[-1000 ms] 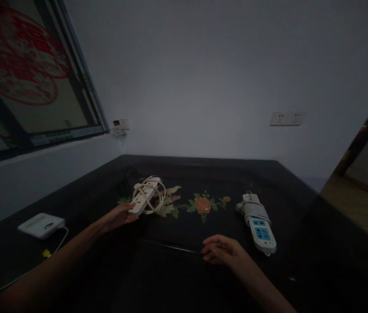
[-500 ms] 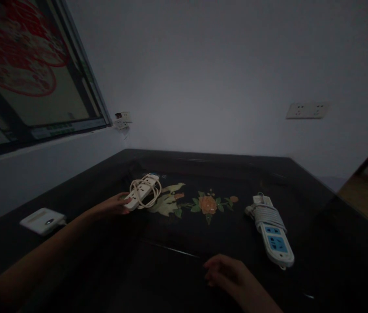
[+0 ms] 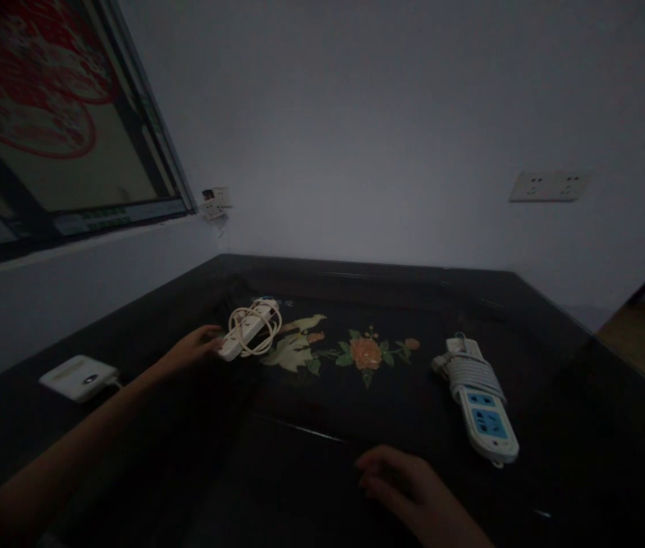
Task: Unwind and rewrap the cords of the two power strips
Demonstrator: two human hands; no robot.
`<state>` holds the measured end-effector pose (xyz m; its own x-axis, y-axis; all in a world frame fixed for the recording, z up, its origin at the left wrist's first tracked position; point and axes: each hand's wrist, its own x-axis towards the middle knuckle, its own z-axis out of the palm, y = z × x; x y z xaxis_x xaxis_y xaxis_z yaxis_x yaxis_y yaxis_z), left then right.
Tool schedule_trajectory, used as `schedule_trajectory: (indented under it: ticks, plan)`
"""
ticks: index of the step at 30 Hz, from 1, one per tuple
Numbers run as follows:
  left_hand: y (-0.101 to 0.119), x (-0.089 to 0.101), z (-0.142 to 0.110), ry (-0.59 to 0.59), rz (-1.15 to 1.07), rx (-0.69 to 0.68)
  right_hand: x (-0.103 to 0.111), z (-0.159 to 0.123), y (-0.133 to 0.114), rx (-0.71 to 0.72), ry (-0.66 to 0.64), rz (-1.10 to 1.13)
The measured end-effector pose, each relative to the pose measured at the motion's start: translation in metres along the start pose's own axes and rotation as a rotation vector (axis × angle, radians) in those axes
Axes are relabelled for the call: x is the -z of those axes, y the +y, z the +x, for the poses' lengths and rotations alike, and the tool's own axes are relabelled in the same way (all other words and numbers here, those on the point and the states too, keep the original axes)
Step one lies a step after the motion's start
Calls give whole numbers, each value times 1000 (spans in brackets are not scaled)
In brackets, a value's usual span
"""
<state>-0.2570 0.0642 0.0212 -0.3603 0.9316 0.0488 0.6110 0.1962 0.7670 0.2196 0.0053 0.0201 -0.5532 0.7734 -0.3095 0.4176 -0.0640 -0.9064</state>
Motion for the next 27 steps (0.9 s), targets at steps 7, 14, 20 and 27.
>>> schedule_trajectory:
  ticks: [7,14,20,27]
  plan:
    - [54,-30,-36,137,64,-361,-1,1,-9,79,11,-60]
    - [113,-110,-88,-185,-179,-464,28,-3,-16,260,329,-139]
    - [124,-157,-117,-336,-437,-343,101,6,15,274,1009,-428]
    - [119,-165,-141,-445,-358,-395,136,39,70,65,979,-287]
